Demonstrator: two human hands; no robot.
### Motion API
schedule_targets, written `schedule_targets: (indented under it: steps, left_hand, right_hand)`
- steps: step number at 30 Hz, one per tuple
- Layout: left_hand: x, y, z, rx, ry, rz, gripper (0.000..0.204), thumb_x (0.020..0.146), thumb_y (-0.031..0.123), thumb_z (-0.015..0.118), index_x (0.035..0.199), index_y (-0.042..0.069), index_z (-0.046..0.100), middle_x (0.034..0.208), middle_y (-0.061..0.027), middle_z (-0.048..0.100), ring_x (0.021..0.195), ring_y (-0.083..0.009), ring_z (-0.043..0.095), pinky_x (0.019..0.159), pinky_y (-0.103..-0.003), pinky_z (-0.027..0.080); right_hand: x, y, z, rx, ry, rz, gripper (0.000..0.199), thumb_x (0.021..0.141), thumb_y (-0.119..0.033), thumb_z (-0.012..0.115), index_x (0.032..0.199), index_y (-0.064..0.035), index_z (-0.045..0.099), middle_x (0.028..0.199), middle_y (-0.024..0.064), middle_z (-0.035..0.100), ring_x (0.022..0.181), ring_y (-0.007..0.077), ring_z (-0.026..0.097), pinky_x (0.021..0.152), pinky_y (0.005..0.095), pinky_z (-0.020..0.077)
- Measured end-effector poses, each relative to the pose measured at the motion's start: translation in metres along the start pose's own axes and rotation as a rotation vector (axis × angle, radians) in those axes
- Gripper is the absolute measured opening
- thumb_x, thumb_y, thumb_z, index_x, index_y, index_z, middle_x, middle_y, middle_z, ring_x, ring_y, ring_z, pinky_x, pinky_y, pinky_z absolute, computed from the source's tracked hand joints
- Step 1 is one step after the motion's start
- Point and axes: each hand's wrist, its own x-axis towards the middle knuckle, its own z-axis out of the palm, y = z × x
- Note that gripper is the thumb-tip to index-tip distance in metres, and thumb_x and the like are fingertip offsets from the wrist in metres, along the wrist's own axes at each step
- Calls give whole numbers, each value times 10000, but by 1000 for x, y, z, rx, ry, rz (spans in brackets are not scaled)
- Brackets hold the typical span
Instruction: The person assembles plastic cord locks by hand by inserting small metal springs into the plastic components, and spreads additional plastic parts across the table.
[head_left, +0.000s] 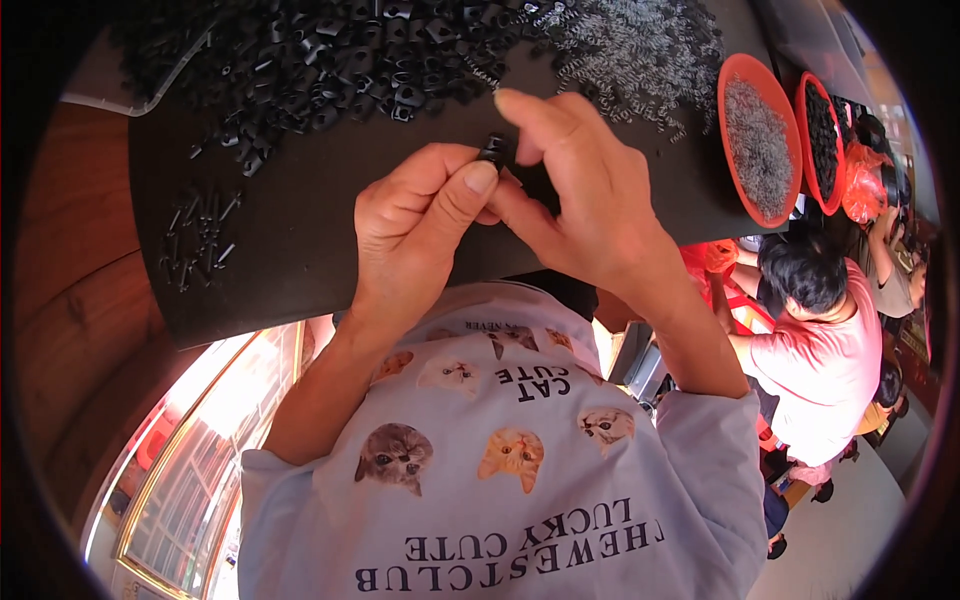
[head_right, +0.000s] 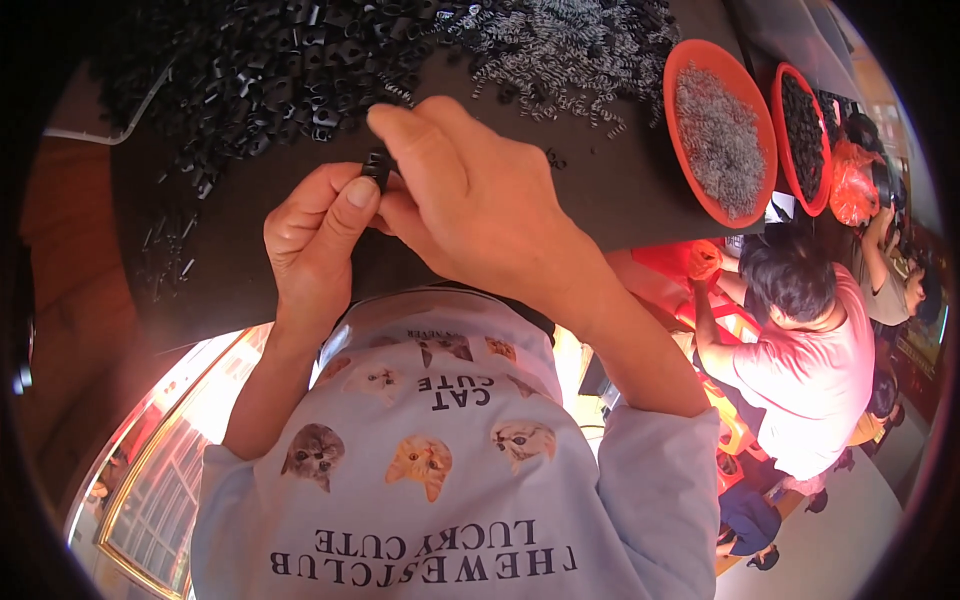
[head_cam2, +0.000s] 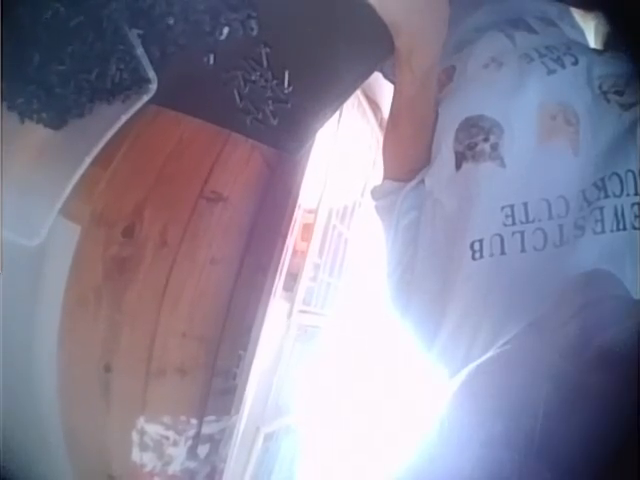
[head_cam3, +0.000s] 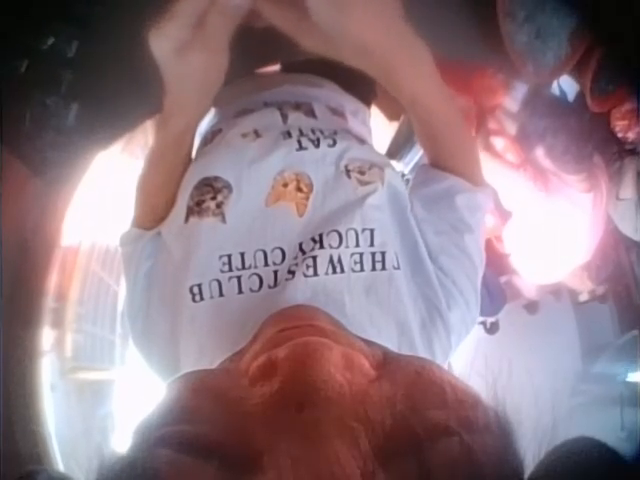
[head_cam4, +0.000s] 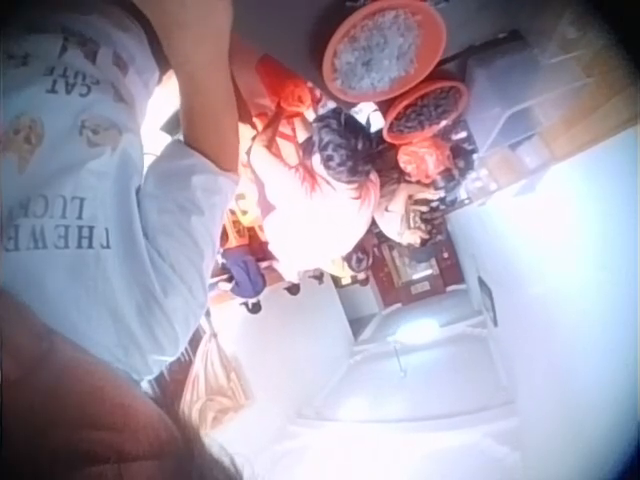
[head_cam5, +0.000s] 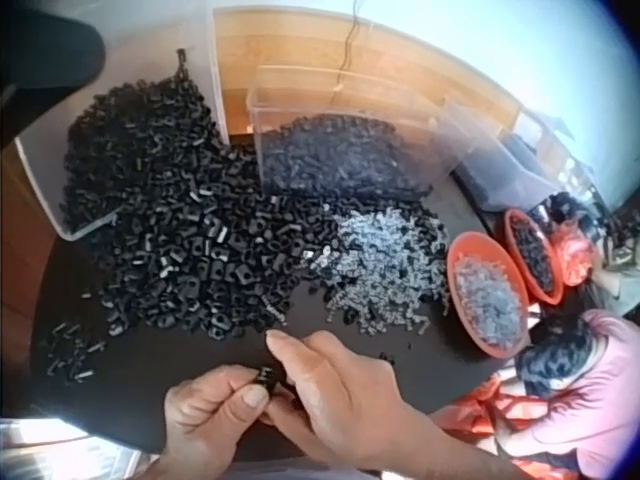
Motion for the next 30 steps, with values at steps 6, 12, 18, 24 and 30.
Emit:
schedule_targets:
  steps: [6, 12, 18, 24, 30]
  left_hand:
    - [0, 2, 0, 61, -28, -8, 151, 979, 88, 600, 976, -45, 673, 849, -50, 668, 747, -85, 595, 693, -226, 507]
    - [0, 5, 0, 88, -45, -20, 150, 970, 83, 607, 951, -49, 674, 825, -44, 663, 741, -81, 591, 681, -219, 500]
    - [-2, 7, -2, 43, -40, -29, 206, 1008, 122, 547, 981, -42, 668, 835, -50, 667, 751, -96, 612, 689, -230, 508]
    - [-1, 5, -7, -35, -20, -68, 281, 1044, 187, 484, 988, -28, 657, 865, -60, 676, 762, -110, 634, 704, -242, 517]
    - [-4, 7, -5, 39, -70, -69, 304, 1042, 209, 493, 998, -45, 654, 854, -64, 681, 764, -113, 637, 699, -245, 518]
  right_hand:
    - [1, 5, -8, -131, -74, -101, 447, 695, -198, 788, 1054, -4, 607, 885, 71, 587, 729, 225, 638, 524, 326, 501]
    - [2, 6, -17, -126, -120, -141, 507, 651, -148, 820, 1098, 0, 633, 879, 90, 596, 632, 213, 598, 515, 311, 495]
    - [8, 4, -24, -137, -160, -180, 425, 641, -158, 823, 994, 3, 649, 856, 79, 591, 595, 211, 573, 485, 311, 472]
    - [15, 6, -26, -89, -90, -239, 259, 668, -190, 782, 748, -58, 575, 712, 36, 543, 566, 203, 582, 454, 318, 464]
    - [15, 11, -23, -97, -101, -269, 267, 664, -186, 779, 696, -71, 539, 649, 19, 506, 530, 192, 565, 418, 313, 446]
